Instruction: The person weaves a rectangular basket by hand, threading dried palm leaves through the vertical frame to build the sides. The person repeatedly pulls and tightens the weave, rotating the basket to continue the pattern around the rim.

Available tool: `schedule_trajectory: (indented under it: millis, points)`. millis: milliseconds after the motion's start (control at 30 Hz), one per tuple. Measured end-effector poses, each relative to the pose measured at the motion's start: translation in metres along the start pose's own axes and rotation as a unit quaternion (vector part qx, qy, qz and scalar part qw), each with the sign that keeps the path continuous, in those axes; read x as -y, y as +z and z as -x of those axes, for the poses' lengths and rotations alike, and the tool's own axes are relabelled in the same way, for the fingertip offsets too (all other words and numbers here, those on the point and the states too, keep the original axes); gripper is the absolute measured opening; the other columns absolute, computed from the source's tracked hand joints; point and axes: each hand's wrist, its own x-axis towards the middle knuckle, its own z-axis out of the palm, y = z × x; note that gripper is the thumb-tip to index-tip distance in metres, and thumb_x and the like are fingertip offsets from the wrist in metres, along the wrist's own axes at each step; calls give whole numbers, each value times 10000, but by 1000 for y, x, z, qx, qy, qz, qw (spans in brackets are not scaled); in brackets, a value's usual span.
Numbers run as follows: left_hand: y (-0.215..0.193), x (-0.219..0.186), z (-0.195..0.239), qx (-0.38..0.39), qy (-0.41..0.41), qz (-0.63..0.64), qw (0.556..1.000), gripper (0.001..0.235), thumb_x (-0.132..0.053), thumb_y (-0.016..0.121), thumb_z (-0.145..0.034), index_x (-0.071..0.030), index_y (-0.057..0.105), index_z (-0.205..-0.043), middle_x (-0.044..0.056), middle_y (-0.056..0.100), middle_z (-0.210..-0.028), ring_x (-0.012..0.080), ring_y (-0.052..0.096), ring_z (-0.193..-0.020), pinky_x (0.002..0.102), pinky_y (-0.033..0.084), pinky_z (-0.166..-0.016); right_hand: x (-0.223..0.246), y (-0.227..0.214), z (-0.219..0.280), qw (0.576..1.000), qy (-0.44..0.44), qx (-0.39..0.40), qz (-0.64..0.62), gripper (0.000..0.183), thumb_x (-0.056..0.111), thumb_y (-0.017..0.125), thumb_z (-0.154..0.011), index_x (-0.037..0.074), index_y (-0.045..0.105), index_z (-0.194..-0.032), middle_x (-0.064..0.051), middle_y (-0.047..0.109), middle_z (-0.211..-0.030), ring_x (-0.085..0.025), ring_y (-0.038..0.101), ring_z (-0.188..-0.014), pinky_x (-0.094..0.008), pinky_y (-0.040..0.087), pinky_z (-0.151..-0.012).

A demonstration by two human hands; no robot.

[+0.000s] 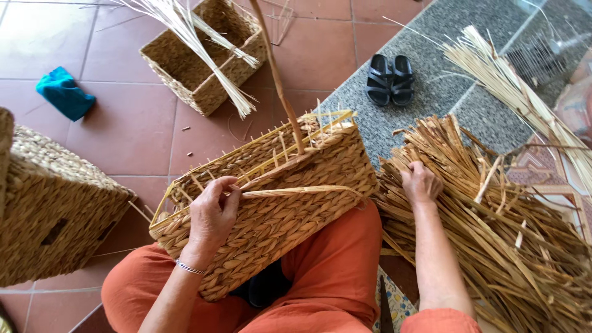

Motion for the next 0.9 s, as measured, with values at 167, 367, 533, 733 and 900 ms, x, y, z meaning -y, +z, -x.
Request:
schedule_trajectory:
  millis: [167, 367, 533, 733, 900]
  points:
    - [4, 5, 5, -17, 2, 11, 1000, 158, -96, 742, -909, -75, 688, -1055, 79, 756, -933, 183, 761, -745, 314, 603, -668, 13, -17, -1, 987, -85, -121, 69, 124, 179, 739, -947, 188, 675, -842, -76, 685, -835, -230, 637, -748, -380, 510, -663]
    - [13, 9, 16, -76, 134, -80, 985, 140, -44, 717, -931, -56, 652, -1055, 112, 681, -1014, 295, 694, -875, 391, 577, -738, 99, -103, 4, 935, -94, -83, -332, 134, 134, 616, -1132, 44, 525, -1173, -61, 713, -954, -177, 711, -857, -314, 562, -709]
    - [14, 8, 22, -90, 175, -98, 976, 146, -18, 705, -924, -52, 624, -1041, 102, 664, -1042, 281, 685, -958, 375, 583, -799, 225, -170, 43, 899, -275, -32, -339, 187, 207, 693, -1019, 64, 633, -1125, -64, 693, -913, -151, 651, -750, -256, 550, -600]
    - [6, 5, 30, -77, 191, -114, 972, 207, 13, 687, -860, -43, 648, -1056, 106, 634, -1121, 281, 686, -990, 365, 586, -814, 353, -198, 85, 818, -465, 4, -338, 131, 157, 786, -881, 92, 721, -974, -43, 714, -999, -216, 632, -957, -366, 523, -847]
    - [7, 4, 33, -81, 195, -92, 973, 122, -3, 707, -873, -24, 665, -985, 127, 609, -1212, 252, 685, -976, 351, 597, -800, 385, -197, 94, 840, -458, 46, -287, 140, 178, 823, -815, 97, 717, -857, -39, 715, -995, -258, 583, -993, -391, 479, -883]
